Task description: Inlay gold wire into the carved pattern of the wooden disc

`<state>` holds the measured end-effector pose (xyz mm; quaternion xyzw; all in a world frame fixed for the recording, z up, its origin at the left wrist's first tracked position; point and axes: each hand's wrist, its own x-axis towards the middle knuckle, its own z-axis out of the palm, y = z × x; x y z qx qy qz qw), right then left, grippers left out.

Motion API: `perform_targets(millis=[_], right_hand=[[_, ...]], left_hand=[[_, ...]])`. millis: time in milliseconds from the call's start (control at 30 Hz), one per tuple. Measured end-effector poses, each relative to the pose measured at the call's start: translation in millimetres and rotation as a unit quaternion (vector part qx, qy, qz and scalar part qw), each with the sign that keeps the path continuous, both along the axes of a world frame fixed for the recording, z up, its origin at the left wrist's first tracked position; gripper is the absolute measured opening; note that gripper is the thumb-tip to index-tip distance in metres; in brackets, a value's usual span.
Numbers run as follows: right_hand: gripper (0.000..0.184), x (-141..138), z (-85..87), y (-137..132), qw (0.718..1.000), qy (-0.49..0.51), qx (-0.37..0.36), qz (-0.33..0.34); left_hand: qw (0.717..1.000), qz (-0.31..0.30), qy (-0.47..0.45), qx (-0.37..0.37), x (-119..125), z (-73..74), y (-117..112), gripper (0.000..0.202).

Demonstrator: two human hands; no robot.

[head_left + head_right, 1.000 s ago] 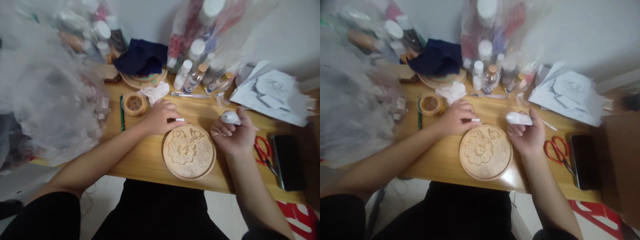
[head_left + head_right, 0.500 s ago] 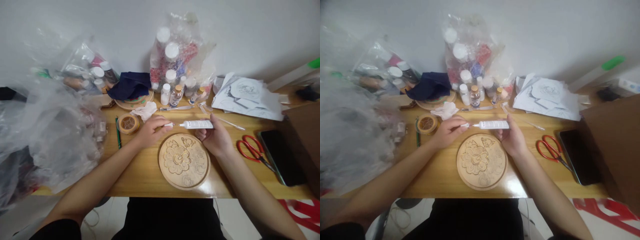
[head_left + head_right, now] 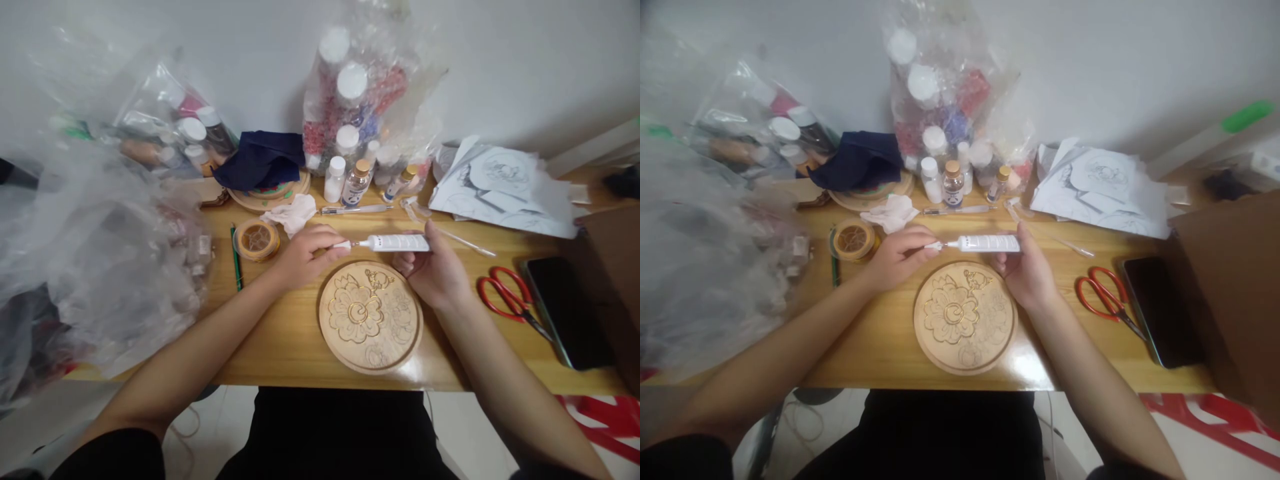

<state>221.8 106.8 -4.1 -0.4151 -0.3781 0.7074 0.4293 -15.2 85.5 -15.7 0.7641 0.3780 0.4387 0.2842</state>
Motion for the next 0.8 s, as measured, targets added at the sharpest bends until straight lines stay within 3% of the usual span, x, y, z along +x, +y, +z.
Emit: perform_targets(millis=[800], right_hand=[[0.045,-1.5,6.8,-3.6,0.999,-0.012,-0.048,-0.018]], left_hand=[[1.0,-0.001,-0.002,0.02,1.4,-0.9,0.0,0.018]])
